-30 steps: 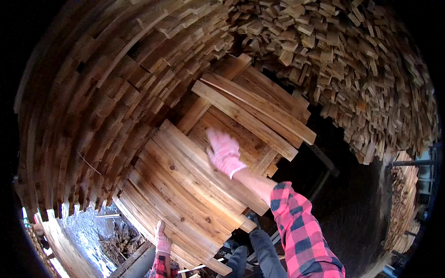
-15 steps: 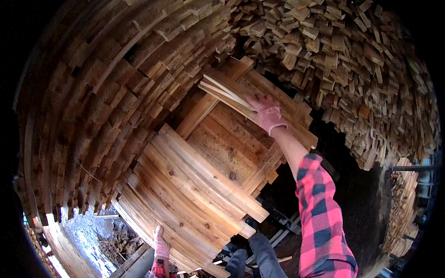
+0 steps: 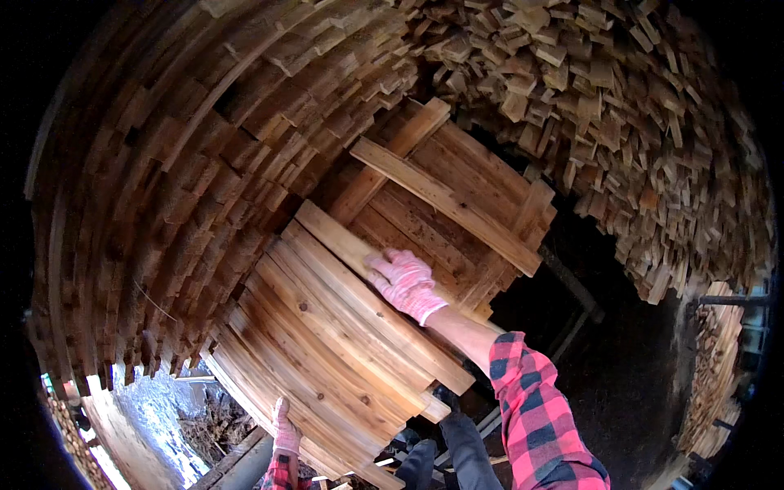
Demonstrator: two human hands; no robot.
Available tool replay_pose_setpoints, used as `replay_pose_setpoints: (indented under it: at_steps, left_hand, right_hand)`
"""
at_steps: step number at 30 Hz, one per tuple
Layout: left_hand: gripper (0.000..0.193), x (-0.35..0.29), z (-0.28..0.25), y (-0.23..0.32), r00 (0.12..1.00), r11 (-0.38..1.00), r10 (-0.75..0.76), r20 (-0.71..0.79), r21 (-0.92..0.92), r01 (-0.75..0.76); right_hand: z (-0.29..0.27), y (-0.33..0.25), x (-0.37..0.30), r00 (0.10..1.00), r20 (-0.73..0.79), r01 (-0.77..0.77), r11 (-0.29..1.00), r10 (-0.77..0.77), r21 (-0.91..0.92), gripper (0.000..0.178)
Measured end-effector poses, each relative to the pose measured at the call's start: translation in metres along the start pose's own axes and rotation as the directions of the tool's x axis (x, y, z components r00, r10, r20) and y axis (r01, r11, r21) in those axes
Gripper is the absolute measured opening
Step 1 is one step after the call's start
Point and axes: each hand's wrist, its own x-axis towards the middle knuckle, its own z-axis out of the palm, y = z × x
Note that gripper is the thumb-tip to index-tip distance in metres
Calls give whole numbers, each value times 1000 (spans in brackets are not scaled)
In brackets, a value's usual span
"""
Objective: The person picks up groups of wooden slats from a large pile and stacks them neatly onto a wooden base.
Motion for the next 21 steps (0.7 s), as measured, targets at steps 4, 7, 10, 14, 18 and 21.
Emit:
replay_pose_setpoints:
  at_steps: [4,7,10,14,18,21]
  left_hand:
    - [74,-14,12,9,996,998,-12,85,-59,18]
    - [74,-7,9,6,999,999,23,47,-34,-21]
    - [81,-5,5,6,999,999,19,49,32,-20]
    - [91,-6,6,4,999,998,-33,17,54,32]
    - [100,-11,5,7,998,987,-40,-45,153,47]
    - [107,-12,11,11,999,985,-43,-1,168,42]
  right_hand:
    - [-21,8,14,999,-3,-45,998,45,-47,52]
    - [-50,45,33,896,-444,-201,895,4,-398,59]
    - [-80,77,44,910,-350,-343,876,220,-340,56]
    - [-44,71,26,954,-153,-282,947,259,-155,53]
    - [9,48,8,989,-80,-123,992,121,-17,41]
    - [17,44,8,991,-135,-20,998,12,-54,39]
